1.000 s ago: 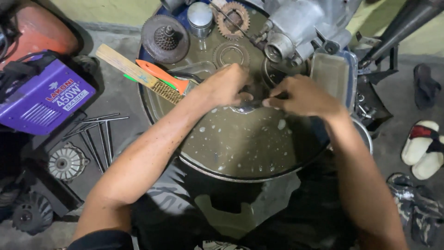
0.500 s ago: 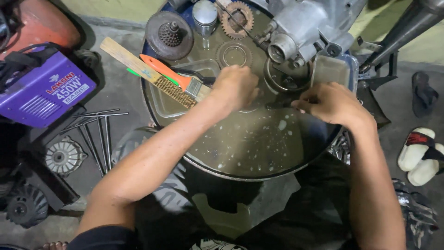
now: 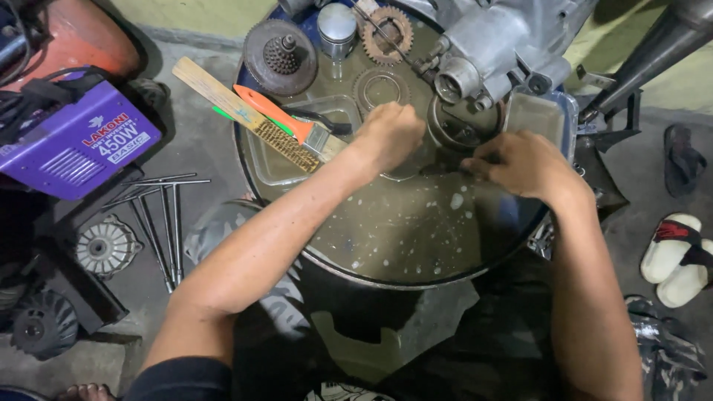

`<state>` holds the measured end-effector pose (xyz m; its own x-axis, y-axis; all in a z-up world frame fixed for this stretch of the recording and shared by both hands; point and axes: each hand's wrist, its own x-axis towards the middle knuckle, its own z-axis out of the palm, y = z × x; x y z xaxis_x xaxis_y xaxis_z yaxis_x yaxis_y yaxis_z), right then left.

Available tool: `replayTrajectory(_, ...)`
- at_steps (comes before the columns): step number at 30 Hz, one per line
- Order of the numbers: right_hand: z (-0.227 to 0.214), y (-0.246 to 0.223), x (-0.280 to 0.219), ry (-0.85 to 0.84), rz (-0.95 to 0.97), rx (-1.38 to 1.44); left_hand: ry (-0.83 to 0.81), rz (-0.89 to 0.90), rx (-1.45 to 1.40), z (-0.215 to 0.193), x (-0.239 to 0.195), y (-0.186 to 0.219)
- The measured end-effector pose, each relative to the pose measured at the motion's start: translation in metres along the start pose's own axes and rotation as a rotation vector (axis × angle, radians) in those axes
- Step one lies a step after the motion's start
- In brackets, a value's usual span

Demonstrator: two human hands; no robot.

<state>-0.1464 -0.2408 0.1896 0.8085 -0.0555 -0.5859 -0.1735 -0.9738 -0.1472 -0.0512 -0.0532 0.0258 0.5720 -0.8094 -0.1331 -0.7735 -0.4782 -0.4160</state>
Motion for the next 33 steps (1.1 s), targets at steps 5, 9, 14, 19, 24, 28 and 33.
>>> replayTrajectory(5, -0.001, 0.008, -0.003, -0.021, 0.007, -0.036, 0.201, -0.081, -0.227, 0.030, 0.010, 0.009)
replayTrajectory(9, 0.000, 0.015, -0.006, -0.024, -0.005, -0.074, 0.316, -0.132, -0.712, 0.006, 0.001, -0.001)
replayTrajectory(14, 0.005, 0.029, 0.001, -0.010, -0.032, -0.031, 0.176, -0.182, -0.706, -0.022, -0.012, -0.011)
replayTrajectory(19, 0.007, 0.026, 0.003, -0.031, -0.048, -0.039, -0.202, -0.423, -0.391, -0.042, -0.003, 0.016)
replayTrajectory(24, 0.014, 0.025, 0.014, -0.011, -0.129, -0.026, -0.049, -0.274, -0.306, -0.021, 0.007, 0.016)
replayTrajectory(28, 0.012, 0.023, 0.013, 0.000, -0.131, -0.005, 0.327, -0.159, -0.322, 0.014, 0.018, 0.013)
replayTrajectory(33, 0.004, 0.012, -0.005, -0.054, 0.011, -0.036, 0.279, 0.076, -0.120, 0.005, 0.010, 0.010)
